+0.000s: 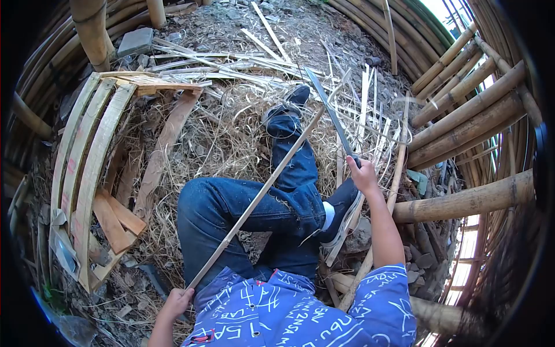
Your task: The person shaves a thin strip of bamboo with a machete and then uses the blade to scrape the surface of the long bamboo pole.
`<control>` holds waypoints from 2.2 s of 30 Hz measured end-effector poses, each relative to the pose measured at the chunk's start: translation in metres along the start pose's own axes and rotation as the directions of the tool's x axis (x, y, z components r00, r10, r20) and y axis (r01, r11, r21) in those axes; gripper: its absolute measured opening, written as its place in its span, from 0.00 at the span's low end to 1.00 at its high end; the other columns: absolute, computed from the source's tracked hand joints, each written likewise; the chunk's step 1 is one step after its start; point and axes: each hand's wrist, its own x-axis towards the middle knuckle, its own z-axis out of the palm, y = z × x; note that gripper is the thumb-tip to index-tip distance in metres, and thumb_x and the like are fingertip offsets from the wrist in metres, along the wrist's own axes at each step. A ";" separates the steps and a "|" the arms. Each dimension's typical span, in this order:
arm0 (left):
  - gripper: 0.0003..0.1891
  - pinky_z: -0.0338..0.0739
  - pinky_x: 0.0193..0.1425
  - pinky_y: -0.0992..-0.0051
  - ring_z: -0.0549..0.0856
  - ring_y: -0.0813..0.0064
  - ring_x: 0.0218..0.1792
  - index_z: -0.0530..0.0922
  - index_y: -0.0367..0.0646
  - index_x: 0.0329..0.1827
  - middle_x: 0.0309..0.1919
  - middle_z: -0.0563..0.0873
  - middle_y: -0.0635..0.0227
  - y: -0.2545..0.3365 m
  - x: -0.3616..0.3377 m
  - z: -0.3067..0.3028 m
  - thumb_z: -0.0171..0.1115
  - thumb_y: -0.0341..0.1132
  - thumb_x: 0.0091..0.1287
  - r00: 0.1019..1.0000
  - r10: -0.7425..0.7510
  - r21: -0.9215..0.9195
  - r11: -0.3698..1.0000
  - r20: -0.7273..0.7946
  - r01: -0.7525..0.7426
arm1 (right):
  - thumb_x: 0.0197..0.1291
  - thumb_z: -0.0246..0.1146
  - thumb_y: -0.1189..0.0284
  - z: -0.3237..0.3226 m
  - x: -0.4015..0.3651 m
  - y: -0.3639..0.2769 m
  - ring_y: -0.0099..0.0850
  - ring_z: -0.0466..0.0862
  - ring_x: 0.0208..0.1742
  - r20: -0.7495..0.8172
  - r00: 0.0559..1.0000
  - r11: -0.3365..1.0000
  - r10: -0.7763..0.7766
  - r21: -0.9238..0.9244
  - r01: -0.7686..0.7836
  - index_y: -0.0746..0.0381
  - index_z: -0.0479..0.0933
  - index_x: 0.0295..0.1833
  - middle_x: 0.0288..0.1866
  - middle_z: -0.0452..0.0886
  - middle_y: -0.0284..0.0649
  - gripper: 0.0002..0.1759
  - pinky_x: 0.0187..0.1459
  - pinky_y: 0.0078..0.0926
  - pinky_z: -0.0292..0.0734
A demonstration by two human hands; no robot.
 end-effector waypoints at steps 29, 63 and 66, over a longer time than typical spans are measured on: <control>0.26 0.65 0.25 0.70 0.66 0.80 0.21 0.72 0.32 0.21 0.13 0.66 0.70 0.005 0.001 0.002 0.55 0.46 0.72 0.999 -0.011 0.068 0.998 -0.044 0.014 | 0.54 0.61 0.36 0.030 -0.062 -0.053 0.48 0.83 0.23 0.139 0.896 0.814 -0.422 -0.378 0.442 0.61 0.74 0.24 0.19 0.79 0.49 0.35 0.28 0.42 0.78; 0.23 0.67 0.27 0.71 0.66 0.81 0.22 0.73 0.29 0.27 0.15 0.66 0.72 0.002 0.022 0.001 0.53 0.44 0.73 0.995 0.052 0.088 0.994 0.088 -0.059 | 0.58 0.56 0.35 0.029 -0.027 -0.056 0.46 0.84 0.28 -0.010 0.988 0.949 -0.157 -0.278 0.148 0.62 0.78 0.27 0.20 0.80 0.48 0.36 0.34 0.43 0.78; 0.23 0.68 0.27 0.70 0.67 0.81 0.22 0.74 0.29 0.27 0.15 0.67 0.71 -0.014 0.021 0.003 0.53 0.44 0.73 0.986 0.123 0.126 0.982 0.115 -0.137 | 0.55 0.58 0.35 0.030 -0.043 -0.064 0.49 0.84 0.28 0.135 0.946 0.839 -0.295 -0.437 0.324 0.61 0.78 0.27 0.23 0.82 0.50 0.36 0.32 0.44 0.78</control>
